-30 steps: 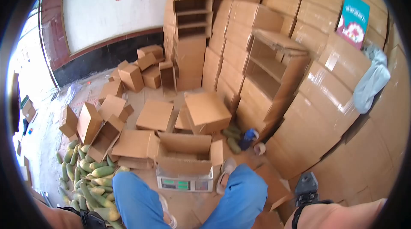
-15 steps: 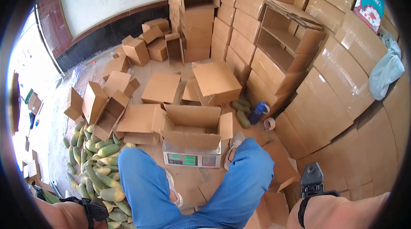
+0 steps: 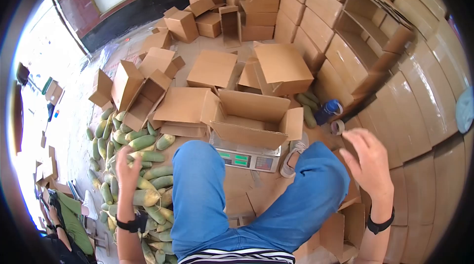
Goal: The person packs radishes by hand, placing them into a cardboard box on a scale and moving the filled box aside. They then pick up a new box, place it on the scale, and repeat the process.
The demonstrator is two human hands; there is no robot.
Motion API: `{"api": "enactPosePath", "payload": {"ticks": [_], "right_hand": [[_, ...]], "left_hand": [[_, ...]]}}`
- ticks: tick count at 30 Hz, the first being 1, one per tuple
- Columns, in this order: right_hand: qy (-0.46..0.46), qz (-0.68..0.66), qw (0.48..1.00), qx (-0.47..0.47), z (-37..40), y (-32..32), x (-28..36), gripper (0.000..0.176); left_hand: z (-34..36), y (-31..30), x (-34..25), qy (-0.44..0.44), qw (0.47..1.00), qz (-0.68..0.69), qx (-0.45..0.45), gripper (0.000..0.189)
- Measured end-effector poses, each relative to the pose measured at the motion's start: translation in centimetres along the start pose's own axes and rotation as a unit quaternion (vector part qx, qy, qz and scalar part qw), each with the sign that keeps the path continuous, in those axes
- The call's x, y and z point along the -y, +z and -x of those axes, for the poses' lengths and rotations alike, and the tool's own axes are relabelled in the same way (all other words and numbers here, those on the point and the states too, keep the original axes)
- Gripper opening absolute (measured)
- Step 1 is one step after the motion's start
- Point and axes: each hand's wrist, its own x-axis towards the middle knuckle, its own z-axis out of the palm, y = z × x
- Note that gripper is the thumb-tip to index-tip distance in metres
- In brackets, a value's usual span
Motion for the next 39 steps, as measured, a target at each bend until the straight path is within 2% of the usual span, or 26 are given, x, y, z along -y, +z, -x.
{"api": "enactPosePath", "payload": {"ticks": [3, 5, 6, 7, 9, 10, 12, 13, 15, 16, 18, 22, 24, 29, 31, 32, 33, 35, 37, 38, 39], "right_hand": [[0.027, -0.030, 0.995, 0.096, 1.8, 2.7, -0.9, 0.030], [0.078, -0.096, 0.980, 0.152, 2.9, 4.3, -0.7, 0.027], [0.080, -0.086, 0.981, 0.157, 3.4, 5.3, -0.8, 0.025], [0.077, -0.088, 0.980, 0.161, 3.7, 5.8, -0.6, 0.025], [0.147, -0.148, 0.969, 0.130, 3.8, 6.6, -0.3, 0.026], [0.164, -0.154, 0.966, 0.126, 3.7, 6.7, -0.2, 0.025], [0.170, -0.155, 0.964, 0.130, 3.7, 6.8, -0.2, 0.026], [0.178, -0.155, 0.963, 0.129, 3.5, 6.9, -0.2, 0.026], [0.181, -0.161, 0.961, 0.132, 3.3, 7.0, 0.1, 0.026], [0.188, -0.168, 0.959, 0.130, 3.1, 7.0, 0.1, 0.026], [0.186, -0.170, 0.959, 0.127, 3.0, 7.3, 0.2, 0.025], [0.180, -0.173, 0.962, 0.108, 3.1, 7.2, 0.1, 0.024], [0.186, -0.162, 0.963, 0.106, 3.2, 7.2, 0.1, 0.024], [0.202, -0.161, 0.961, 0.101, 3.2, 7.0, 0.3, 0.024], [0.179, -0.163, 0.965, 0.099, 3.3, 7.1, 0.1, 0.024], [0.172, -0.159, 0.968, 0.093, 3.3, 7.2, 0.1, 0.025], [0.174, -0.160, 0.967, 0.091, 3.2, 7.1, 0.1, 0.025], [0.170, -0.173, 0.965, 0.103, 3.1, 7.0, 0.1, 0.024], [0.162, -0.173, 0.967, 0.098, 3.1, 7.2, 0.0, 0.024], [0.150, -0.172, 0.969, 0.094, 3.0, 7.4, -0.1, 0.024], [0.150, -0.171, 0.969, 0.092, 3.0, 7.4, -0.2, 0.024]], "left_hand": [[3.6, 4.5, 6.9, -0.082, 0.990, -0.022, 0.111, 0.037], [6.4, 6.8, 11.0, -0.116, 0.981, -0.084, 0.133, 0.039], [7.4, 7.7, 12.4, -0.169, 0.954, -0.161, 0.191, 0.045], [8.5, 7.9, 12.8, -0.174, 0.952, -0.163, 0.192, 0.045], [10.7, 8.4, 13.2, -0.196, 0.919, -0.205, 0.275, 0.047], [11.6, 8.6, 13.5, -0.200, 0.918, -0.205, 0.275, 0.047], [13.2, 9.1, 14.3, -0.149, 0.883, -0.290, 0.338, 0.065], [13.7, 9.5, 15.1, -0.153, 0.883, -0.289, 0.338, 0.065], [14.9, 10.1, 16.8, -0.058, 0.877, -0.382, 0.284, 0.068], [15.3, 10.3, 17.8, -0.061, 0.877, -0.381, 0.286, 0.068], [15.1, 10.3, 19.5, -0.023, 0.850, -0.431, 0.302, 0.081], [14.3, 10.8, 20.7, 0.006, 0.857, -0.408, 0.314, 0.086], [13.3, 9.3, 19.2, -0.003, 0.832, -0.404, 0.379, 0.092], [12.3, 9.1, 19.4, 0.038, 0.832, -0.401, 0.382, 0.097], [11.2, 8.2, 17.4, -0.040, 0.867, -0.307, 0.391, 0.091], [11.7, 8.7, 17.9, -0.024, 0.906, -0.280, 0.316, 0.087], [11.2, 8.7, 17.3, -0.020, 0.906, -0.283, 0.315, 0.087], [9.6, 8.7, 14.5, -0.169, 0.961, -0.088, 0.200, 0.088], [7.2, 7.3, 10.6, -0.194, 0.965, -0.036, 0.175, 0.082], [6.1, 7.1, 9.6, -0.188, 0.967, 0.112, 0.127, 0.078], [4.8, 6.9, 8.4, -0.178, 0.947, 0.257, 0.077, 0.075]]}}
